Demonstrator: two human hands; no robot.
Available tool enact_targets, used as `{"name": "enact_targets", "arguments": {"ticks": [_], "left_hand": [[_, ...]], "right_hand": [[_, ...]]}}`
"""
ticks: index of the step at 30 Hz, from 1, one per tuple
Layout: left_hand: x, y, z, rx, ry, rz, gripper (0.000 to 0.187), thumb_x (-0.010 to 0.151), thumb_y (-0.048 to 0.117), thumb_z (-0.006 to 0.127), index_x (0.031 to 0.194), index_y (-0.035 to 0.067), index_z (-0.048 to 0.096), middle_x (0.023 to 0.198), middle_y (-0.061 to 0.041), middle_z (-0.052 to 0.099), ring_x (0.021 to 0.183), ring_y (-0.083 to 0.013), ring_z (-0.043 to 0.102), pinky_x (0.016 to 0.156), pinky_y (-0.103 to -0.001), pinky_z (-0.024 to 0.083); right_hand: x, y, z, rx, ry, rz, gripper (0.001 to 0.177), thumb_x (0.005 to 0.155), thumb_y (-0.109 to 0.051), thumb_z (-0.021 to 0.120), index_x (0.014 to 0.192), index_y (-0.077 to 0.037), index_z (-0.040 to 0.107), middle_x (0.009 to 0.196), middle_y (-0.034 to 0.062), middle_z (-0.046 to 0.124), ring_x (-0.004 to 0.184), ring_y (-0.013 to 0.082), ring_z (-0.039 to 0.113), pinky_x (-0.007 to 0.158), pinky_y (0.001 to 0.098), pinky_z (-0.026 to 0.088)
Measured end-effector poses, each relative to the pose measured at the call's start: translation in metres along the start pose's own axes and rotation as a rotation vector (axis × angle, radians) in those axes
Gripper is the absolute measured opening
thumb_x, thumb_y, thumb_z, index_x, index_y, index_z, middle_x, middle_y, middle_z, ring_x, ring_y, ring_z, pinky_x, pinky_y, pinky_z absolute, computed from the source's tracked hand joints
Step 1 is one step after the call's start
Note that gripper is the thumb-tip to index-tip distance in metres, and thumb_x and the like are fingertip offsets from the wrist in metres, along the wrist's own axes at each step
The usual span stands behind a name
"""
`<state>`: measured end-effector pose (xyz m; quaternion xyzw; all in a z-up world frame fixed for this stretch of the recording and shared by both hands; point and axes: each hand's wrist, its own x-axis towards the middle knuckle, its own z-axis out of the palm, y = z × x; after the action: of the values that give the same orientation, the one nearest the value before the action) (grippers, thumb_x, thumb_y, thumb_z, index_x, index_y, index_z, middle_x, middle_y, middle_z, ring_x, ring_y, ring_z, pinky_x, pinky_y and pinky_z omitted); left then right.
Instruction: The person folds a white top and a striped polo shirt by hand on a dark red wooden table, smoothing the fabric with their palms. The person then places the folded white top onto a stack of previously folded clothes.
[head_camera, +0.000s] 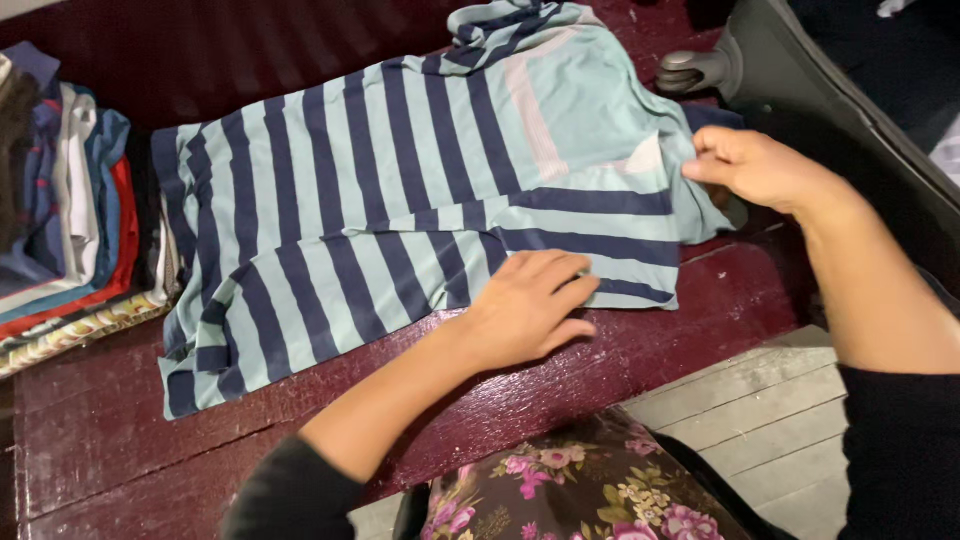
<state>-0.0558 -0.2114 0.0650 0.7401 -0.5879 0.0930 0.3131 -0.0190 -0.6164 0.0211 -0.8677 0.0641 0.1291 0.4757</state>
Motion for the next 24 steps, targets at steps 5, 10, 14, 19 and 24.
{"name": "enact_targets", "arguments": {"ticks": [5,10,14,19,24], "left_hand": [[0.015,-0.014,0.047,0.182,-0.098,-0.002,0.027,0.089,0.03,0.071,0.106,0.01,0.066,0.111,-0.009,0.062,0.103,-0.0299,0.058,0.085,-0.046,0.046],[0.033,-0.032,0.052,0.112,-0.07,-0.152,0.019,0.097,0.028,0.065,0.092,0.011,0.063,0.091,-0.008,0.064,0.089,-0.03,0.064,0.075,-0.046,0.048],[0.067,-0.061,0.033,-0.141,0.13,-0.268,0.018,0.104,0.023,0.059,0.103,0.005,0.057,0.094,-0.018,0.064,0.087,-0.0428,0.065,0.074,-0.053,0.052],[0.122,-0.104,-0.005,0.05,0.286,-0.322,0.018,0.107,0.024,0.059,0.104,0.006,0.055,0.092,-0.017,0.067,0.088,-0.0423,0.066,0.07,-0.053,0.052],[0.109,-0.086,0.011,0.218,-0.171,-0.255,0.014,0.102,0.018,0.057,0.11,0.006,0.055,0.094,-0.013,0.067,0.092,-0.0351,0.069,0.076,-0.049,0.057]], "right_hand": [[0.003,0.008,0.023,-0.369,0.287,-0.139,0.035,0.099,-0.025,0.069,0.123,0.0,0.064,0.1,0.0195,0.073,0.089,0.0295,0.071,0.079,0.0413,0.054],[0.004,0.009,0.022,-0.35,0.297,-0.191,0.04,0.097,-0.026,0.073,0.127,-0.001,0.064,0.097,0.0167,0.073,0.087,0.0248,0.069,0.077,0.0384,0.053],[0.013,0.016,0.018,-0.172,0.206,-0.096,0.043,0.09,-0.025,0.077,0.124,-0.001,0.066,0.086,0.0063,0.068,0.078,0.0146,0.059,0.07,0.0329,0.05],[0.018,0.02,0.016,-0.094,0.195,-0.027,0.045,0.088,-0.02,0.076,0.128,-0.001,0.066,0.087,0.0036,0.066,0.076,0.0119,0.058,0.067,0.0313,0.049],[0.013,0.01,0.02,-0.179,0.242,-0.105,0.042,0.091,-0.026,0.079,0.121,0.002,0.068,0.084,0.0061,0.07,0.076,0.0122,0.059,0.069,0.0307,0.05]]}}
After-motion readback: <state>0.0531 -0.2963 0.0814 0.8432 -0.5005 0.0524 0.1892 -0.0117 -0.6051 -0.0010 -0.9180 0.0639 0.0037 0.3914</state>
